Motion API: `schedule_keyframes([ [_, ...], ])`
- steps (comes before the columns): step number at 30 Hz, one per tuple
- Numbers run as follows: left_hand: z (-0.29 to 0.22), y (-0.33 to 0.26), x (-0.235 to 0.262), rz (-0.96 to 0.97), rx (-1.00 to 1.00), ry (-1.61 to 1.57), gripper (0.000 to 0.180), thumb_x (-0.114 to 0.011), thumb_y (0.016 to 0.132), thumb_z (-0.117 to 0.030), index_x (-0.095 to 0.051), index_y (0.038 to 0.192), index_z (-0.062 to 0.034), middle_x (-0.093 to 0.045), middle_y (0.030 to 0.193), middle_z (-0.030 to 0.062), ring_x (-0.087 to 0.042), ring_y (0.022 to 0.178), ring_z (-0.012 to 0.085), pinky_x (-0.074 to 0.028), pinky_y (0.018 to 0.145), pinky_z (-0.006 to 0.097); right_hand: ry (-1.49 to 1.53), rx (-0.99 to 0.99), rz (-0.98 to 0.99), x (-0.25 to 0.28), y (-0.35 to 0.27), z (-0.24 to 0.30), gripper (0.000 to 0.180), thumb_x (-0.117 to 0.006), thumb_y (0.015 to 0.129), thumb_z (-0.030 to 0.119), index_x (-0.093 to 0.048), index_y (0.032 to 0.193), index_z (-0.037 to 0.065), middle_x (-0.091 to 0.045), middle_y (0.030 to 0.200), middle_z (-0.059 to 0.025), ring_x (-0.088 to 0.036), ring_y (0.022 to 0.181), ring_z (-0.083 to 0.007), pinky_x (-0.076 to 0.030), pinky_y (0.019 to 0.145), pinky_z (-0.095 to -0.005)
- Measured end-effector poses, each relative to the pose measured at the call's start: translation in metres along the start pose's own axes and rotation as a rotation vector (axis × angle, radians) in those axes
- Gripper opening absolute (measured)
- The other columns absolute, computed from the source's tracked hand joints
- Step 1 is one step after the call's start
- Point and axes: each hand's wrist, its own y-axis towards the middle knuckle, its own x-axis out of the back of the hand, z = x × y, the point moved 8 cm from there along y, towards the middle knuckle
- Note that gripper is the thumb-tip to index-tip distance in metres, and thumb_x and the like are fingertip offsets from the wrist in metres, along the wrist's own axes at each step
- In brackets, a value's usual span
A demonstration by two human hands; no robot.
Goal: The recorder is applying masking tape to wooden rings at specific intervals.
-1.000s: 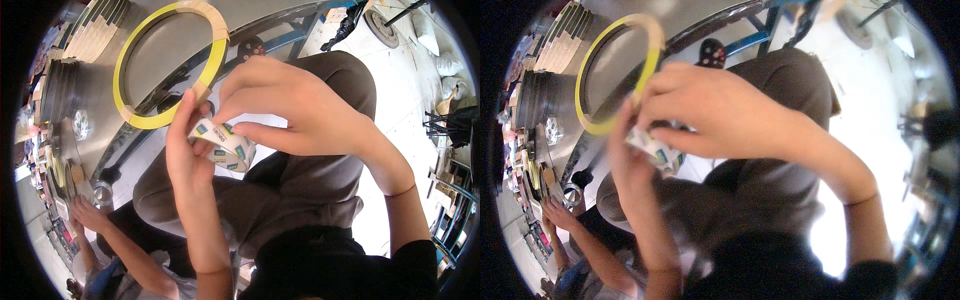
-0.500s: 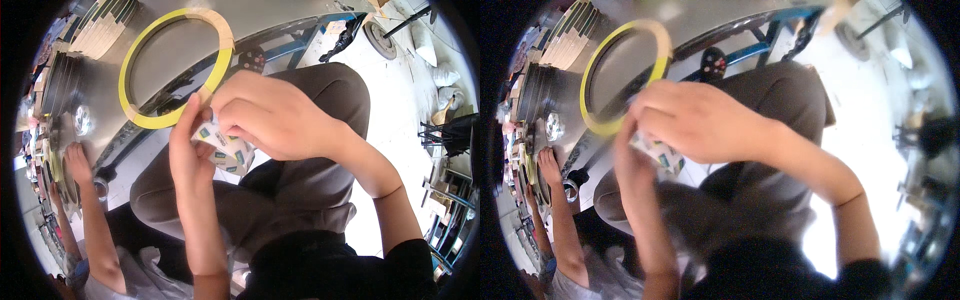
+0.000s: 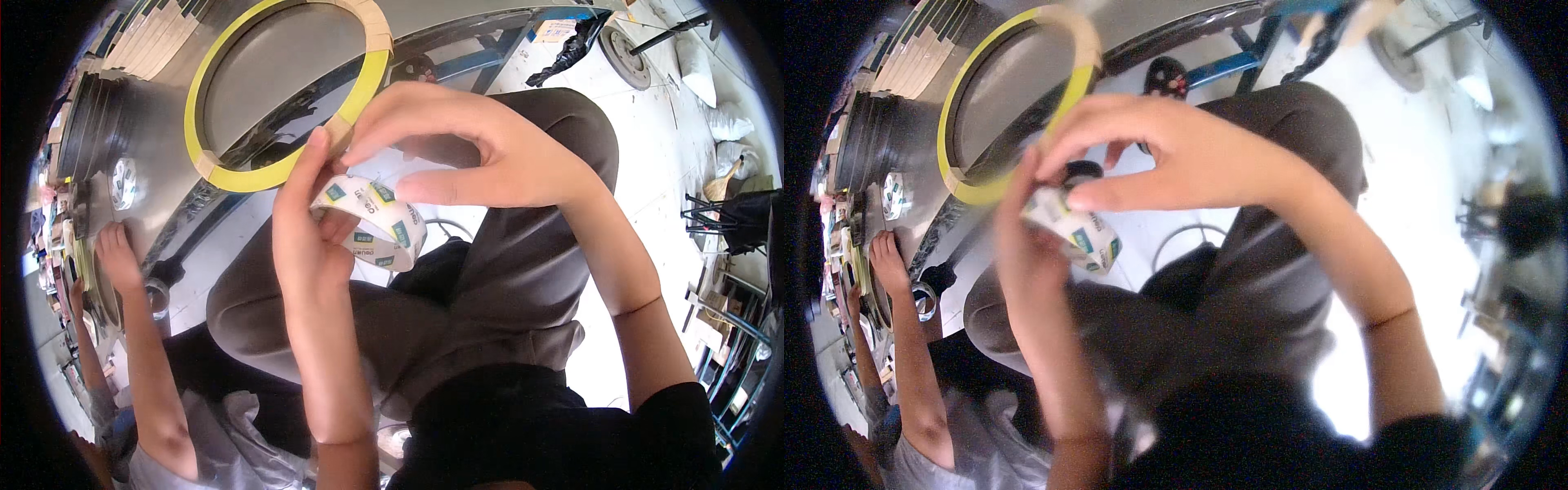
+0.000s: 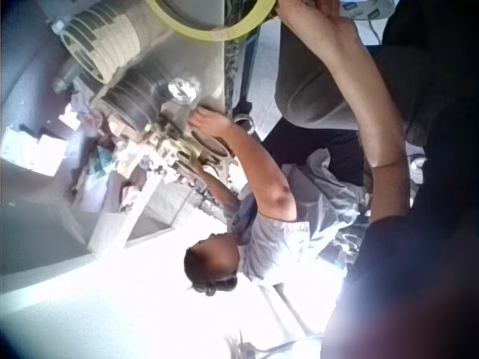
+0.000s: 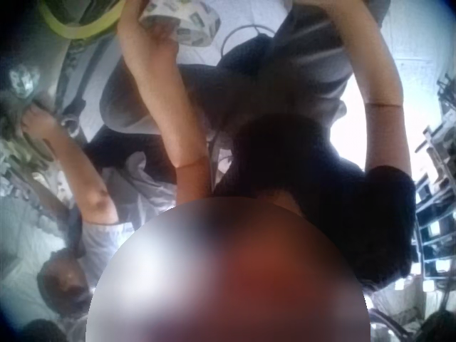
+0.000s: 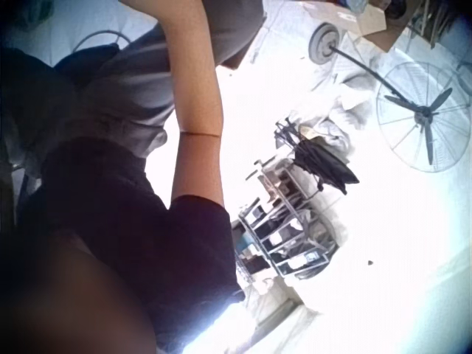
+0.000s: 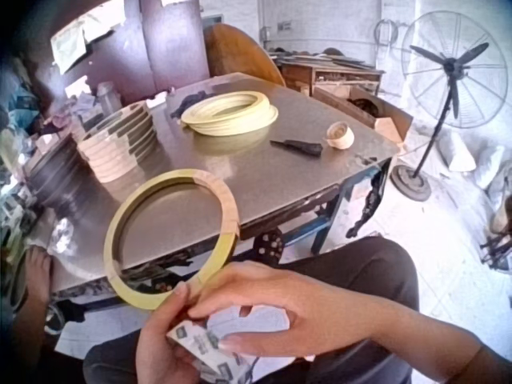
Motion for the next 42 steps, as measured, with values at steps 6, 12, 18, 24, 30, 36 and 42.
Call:
schedule_keyframes([
  [6, 0.000, -0.002, -0.001, -0.056, 0.001, -0.017, 0.027, -0.071, 0.087, -0.031, -0.067, 0.098, -0.0064, -0.061, 0.078, -0.0026, -0.049, 0.054, 0.0021, -0.026, 0.042, 0.016, 0.092, 0.091, -0.012, -0.006, 0.003, 0.000, 0.017, -0.070, 0.084, 0.011, -0.073, 0.101, 0.011, -0.063, 0.117, -0.0075, -0.059, 0.112, -0.0217, -0.044, 0.101, -0.0365],
  [12, 0.006, -0.005, 0.000, -0.020, 0.044, -0.049, 0.025, -0.070, 0.087, -0.030, -0.067, 0.097, -0.0074, -0.060, 0.077, -0.0019, -0.054, 0.062, 0.0021, -0.031, 0.045, 0.017, 0.285, 0.042, -0.092, -0.021, 0.001, 0.001, 0.009, -0.067, 0.087, 0.008, -0.072, 0.095, 0.010, -0.066, 0.111, -0.0083, -0.062, 0.109, -0.0221, -0.046, 0.098, -0.0371],
  [18, 0.004, 0.002, 0.001, 0.003, 0.058, -0.117, 0.023, -0.069, 0.090, -0.024, -0.067, 0.097, -0.0029, -0.065, 0.084, 0.0025, -0.061, 0.078, 0.0120, -0.047, 0.071, 0.027, 0.331, 0.124, -0.234, -0.019, -0.011, -0.002, 0.014, -0.058, 0.094, 0.007, -0.061, 0.107, 0.004, -0.068, 0.106, -0.0117, -0.065, 0.108, -0.0271, -0.050, 0.093, -0.0387],
  [24, 0.008, 0.007, 0.000, 0.042, 0.000, -0.205, 0.025, -0.069, 0.090, -0.018, -0.065, 0.102, 0.0033, -0.067, 0.095, 0.0098, -0.064, 0.085, 0.0159, -0.050, 0.088, 0.032, -0.406, -0.076, -0.105, -0.015, -0.023, -0.019, 0.015, -0.059, 0.088, 0.001, -0.065, 0.100, 0.007, -0.070, 0.100, -0.0089, -0.066, 0.098, -0.0254, -0.048, 0.092, -0.0377],
  [30, 0.007, 0.005, -0.003, 0.010, -0.033, -0.241, 0.024, -0.069, 0.091, -0.015, -0.064, 0.103, 0.0050, -0.068, 0.098, 0.0121, -0.065, 0.089, 0.0165, -0.050, 0.089, 0.031, -0.684, 0.019, -0.236, -0.030, -0.014, -0.012, 0.026, -0.062, 0.079, -0.002, -0.066, 0.102, 0.010, -0.069, 0.098, -0.0053, -0.065, 0.089, -0.0230, -0.047, 0.090, -0.0387],
  [36, 0.012, 0.004, 0.000, 0.048, 0.024, -0.231, 0.026, -0.069, 0.091, -0.015, -0.063, 0.107, 0.0047, -0.067, 0.103, 0.0118, -0.065, 0.095, 0.0175, -0.050, 0.088, 0.031, -0.821, 0.160, -0.201, -0.037, -0.017, 0.003, 0.023, -0.067, 0.075, 0.004, -0.066, 0.096, 0.010, -0.070, 0.099, -0.0041, -0.066, 0.088, -0.0196, -0.049, 0.090, -0.0399],
  [42, 0.008, 0.002, -0.002, 0.028, -0.051, -0.229, 0.027, -0.068, 0.091, -0.014, -0.062, 0.109, 0.0050, -0.067, 0.103, 0.0105, -0.065, 0.093, 0.0173, -0.049, 0.087, 0.030, -0.798, 0.316, -0.308, -0.027, -0.014, 0.012, 0.025, -0.067, 0.074, 0.001, -0.066, 0.098, 0.008, -0.068, 0.094, -0.0088, -0.065, 0.083, -0.0244, -0.054, 0.083, -0.0409],
])
